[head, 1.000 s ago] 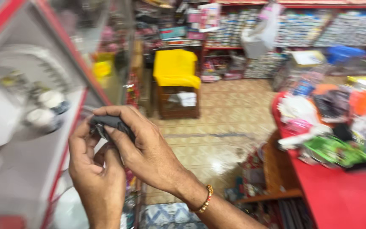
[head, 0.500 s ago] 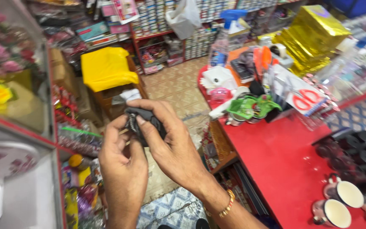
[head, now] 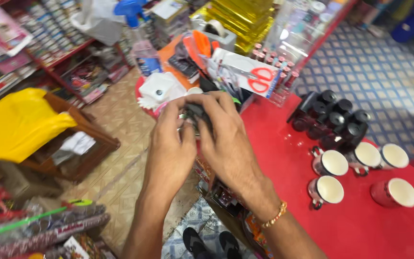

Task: The person wipes the exterior and interior of several small ceramic cups with a dark cloth. They pick up each cup from a red table, wipe it thoroughly, and place it into a glass display cabinet. The process is repeated for multiple cups.

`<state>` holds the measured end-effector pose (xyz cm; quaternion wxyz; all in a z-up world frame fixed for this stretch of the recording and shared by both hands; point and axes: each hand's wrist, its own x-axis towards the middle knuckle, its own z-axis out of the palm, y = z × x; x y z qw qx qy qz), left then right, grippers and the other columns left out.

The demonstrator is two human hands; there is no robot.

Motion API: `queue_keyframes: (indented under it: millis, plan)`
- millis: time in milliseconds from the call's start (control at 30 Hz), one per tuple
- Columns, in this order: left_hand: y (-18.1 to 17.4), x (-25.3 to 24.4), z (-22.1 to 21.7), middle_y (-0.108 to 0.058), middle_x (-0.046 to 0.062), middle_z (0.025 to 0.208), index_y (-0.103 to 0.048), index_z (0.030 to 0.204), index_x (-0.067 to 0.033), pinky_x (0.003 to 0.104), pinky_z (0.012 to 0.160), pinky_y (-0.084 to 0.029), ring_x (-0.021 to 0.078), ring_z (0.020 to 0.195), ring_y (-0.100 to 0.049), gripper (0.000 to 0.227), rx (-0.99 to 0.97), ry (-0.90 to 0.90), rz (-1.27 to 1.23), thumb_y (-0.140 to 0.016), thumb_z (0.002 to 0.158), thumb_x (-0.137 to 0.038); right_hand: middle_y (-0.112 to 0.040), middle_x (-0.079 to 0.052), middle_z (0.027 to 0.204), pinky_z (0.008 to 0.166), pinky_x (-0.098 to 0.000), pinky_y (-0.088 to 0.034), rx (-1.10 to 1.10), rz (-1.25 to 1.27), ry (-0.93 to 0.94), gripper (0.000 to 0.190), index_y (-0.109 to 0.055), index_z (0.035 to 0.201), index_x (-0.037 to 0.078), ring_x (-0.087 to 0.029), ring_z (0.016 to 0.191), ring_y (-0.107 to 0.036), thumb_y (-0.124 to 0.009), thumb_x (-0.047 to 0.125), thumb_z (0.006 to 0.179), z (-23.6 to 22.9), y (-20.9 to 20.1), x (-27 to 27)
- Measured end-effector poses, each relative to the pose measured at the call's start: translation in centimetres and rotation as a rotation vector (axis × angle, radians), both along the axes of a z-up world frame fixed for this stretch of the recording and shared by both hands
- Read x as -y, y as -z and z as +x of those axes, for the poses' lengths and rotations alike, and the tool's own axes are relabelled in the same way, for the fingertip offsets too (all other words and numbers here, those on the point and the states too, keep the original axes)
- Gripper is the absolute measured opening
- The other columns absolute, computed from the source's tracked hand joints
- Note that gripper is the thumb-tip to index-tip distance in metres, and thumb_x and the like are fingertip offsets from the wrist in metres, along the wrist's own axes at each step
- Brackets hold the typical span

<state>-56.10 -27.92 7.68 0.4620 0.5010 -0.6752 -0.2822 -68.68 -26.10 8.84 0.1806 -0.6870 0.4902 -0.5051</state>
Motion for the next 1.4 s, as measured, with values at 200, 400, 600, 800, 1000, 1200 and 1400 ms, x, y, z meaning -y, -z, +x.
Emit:
queue_keyframes:
  millis: [200,400,600,800,1000,1200,1400]
  plan:
    - [4.3,6.6,-1.8,-0.065,0.021,0.113,-0.061,0.119,-0.0024,0.049,0.088,-0.053,0.0398,0.106,-0.066,0.027,0.172,0.163,-0.047,-0.062,0.092,-0.006,-0.066,-0.015,0.114,0.090,-0.0474,-0.049,-0.203,0.119,0.317,0.029,-0.069,0.111,0.005,-0.039,0.105,-0.061,-0.059,-0.007,0.086,-2.8,2.6,2.3]
    - [6.9,10.1,-4.6,-0.057,0.025,0.115,-0.060,0.127,-0.0092,0.059,0.079,-0.050,0.0483,0.097,-0.063,0.037,0.505,0.165,0.139,-0.064,0.090,-0.012,-0.066,-0.017,0.113,0.093,-0.0475,-0.050,-0.131,0.163,0.354,0.022,-0.068,0.112,0.003,-0.040,0.107,-0.062,-0.063,0.002,0.090,-2.2,4.7,4.2]
    - [10.2,11.7,-5.4,-0.059,0.022,0.117,-0.067,0.112,-0.0064,0.055,0.076,-0.055,0.0425,0.095,-0.068,0.025,0.828,0.028,0.172,-0.068,0.090,-0.017,-0.066,-0.019,0.113,0.093,-0.0491,-0.049,-0.107,0.280,0.318,0.025,-0.066,0.111,0.001,-0.042,0.109,-0.062,-0.066,0.005,0.086,-2.7,6.1,5.6]
    - [8.0,11.4,-4.3,-0.064,0.022,0.093,-0.077,0.104,-0.0104,0.053,0.070,-0.051,0.0413,0.086,-0.067,0.021,0.592,0.096,-0.095,-0.070,0.085,-0.009,-0.055,-0.019,0.128,0.084,-0.0512,-0.052,-0.057,0.397,0.296,0.055,-0.055,0.131,0.005,-0.044,0.105,-0.061,-0.070,0.007,0.078,-3.3,5.1,4.8]
    - [6.3,12.7,-6.3,-0.074,0.017,0.094,-0.073,0.104,-0.0040,0.037,0.072,-0.055,0.0289,0.082,-0.072,0.014,-0.050,0.537,0.473,-0.060,0.098,-0.003,-0.058,-0.019,0.117,0.083,-0.0512,-0.054,-0.213,0.428,0.423,0.046,-0.054,0.126,0.006,-0.043,0.106,-0.064,-0.072,0.008,0.083,-4.9,3.6,3.9]
    - [5.9,11.9,-6.9,-0.079,0.009,0.097,-0.072,0.104,-0.0053,0.033,0.080,-0.059,0.0191,0.095,-0.078,0.015,0.182,0.391,0.317,-0.060,0.095,-0.004,-0.054,-0.022,0.126,0.083,-0.0533,-0.053,-0.322,0.501,0.601,0.052,-0.056,0.124,0.006,-0.045,0.104,-0.063,-0.075,0.005,0.076,-8.1,4.3,3.1]
    - [7.0,10.5,-4.4,-0.074,0.022,0.099,-0.078,0.104,-0.0135,0.050,0.087,-0.054,0.0389,0.098,-0.070,0.015,0.745,0.170,0.398,-0.072,0.094,-0.023,-0.054,-0.023,0.127,0.085,-0.0530,-0.052,-0.225,0.439,0.434,0.052,-0.057,0.123,0.004,-0.045,0.101,-0.064,-0.075,0.005,0.075,-5.3,6.1,3.0]
